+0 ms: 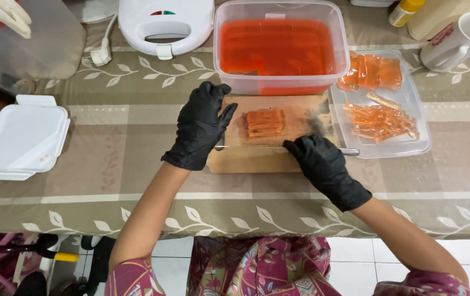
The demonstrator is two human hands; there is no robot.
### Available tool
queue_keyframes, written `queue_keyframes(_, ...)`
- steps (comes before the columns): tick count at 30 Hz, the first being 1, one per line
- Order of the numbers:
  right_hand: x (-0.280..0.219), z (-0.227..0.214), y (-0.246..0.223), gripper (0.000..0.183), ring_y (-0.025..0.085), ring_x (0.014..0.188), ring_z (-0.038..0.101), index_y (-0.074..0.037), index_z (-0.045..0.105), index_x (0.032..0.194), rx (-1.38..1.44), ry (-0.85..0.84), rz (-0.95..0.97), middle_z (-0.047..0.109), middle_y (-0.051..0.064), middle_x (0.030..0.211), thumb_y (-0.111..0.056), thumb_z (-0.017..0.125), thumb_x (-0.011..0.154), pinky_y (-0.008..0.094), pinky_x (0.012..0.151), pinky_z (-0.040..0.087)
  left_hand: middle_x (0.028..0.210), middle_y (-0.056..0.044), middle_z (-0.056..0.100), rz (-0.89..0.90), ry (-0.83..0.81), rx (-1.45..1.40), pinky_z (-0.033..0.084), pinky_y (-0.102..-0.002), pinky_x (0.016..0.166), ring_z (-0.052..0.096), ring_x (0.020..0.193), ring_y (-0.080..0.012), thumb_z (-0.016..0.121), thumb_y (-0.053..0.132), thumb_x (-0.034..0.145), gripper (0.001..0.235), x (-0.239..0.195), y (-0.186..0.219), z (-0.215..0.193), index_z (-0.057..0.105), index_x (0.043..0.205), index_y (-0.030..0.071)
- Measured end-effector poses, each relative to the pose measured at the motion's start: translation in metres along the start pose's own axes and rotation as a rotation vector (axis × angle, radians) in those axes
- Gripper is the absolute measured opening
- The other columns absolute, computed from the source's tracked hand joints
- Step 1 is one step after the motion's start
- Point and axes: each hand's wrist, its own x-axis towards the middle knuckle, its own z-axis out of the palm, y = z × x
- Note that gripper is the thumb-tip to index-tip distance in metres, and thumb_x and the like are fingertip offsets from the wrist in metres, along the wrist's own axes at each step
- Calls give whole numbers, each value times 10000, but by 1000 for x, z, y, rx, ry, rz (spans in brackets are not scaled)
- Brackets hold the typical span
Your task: Cutting blocks of orange jelly into thin strips using a knife and transferring them into a plastic container.
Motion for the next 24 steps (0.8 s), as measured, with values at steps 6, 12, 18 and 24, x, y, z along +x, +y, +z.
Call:
queue_keyframes(6, 1, 10, -11, 390, 322, 696, 636, -197, 627, 1345, 107, 33, -114, 597, 123, 890, -329, 623, 977, 411, 571, 519, 1145, -75, 612, 237, -111, -104, 456, -458, 1113, 636, 1149, -318, 685, 543, 922, 487, 11, 16, 43, 570, 1278, 231)
queue_keyframes(12, 4, 11, -12, 462, 331, 598, 603, -207, 573, 1432, 84, 57, -221, 599, 145, 974, -231, 573, 971, 419, 504, 474, 1133, -203, 625, 329, -106, -153, 512, -436, 1017, 615, 1121, -389, 660, 442, 1004, 487, 10, 20, 75, 575, 1301, 66)
queue_keyframes(18, -4, 12, -17, 433, 319, 654, 628, -294, 617, 1395, 127, 11, -86, 621, 114, 970, -261, 602, 963, 404, 528, 483, 1165, -136, 590, 358, -44, 18, 531, -407, 973, 586, 1156, -321, 610, 510, 1006, 517, 10, -6, 139, 532, 1330, 115)
queue_keyframes(24, -8, 18, -28, 352, 304, 722, 647, -300, 679, 1323, 231, 5, 65, 646, 63, 943, -350, 651, 976, 387, 576, 517, 1514, -153, 478, 321, -135, -99, 320, -349, 1216, 438, 1411, -299, 546, 599, 1020, 748, -1, -41, 205, 366, 1555, 108)
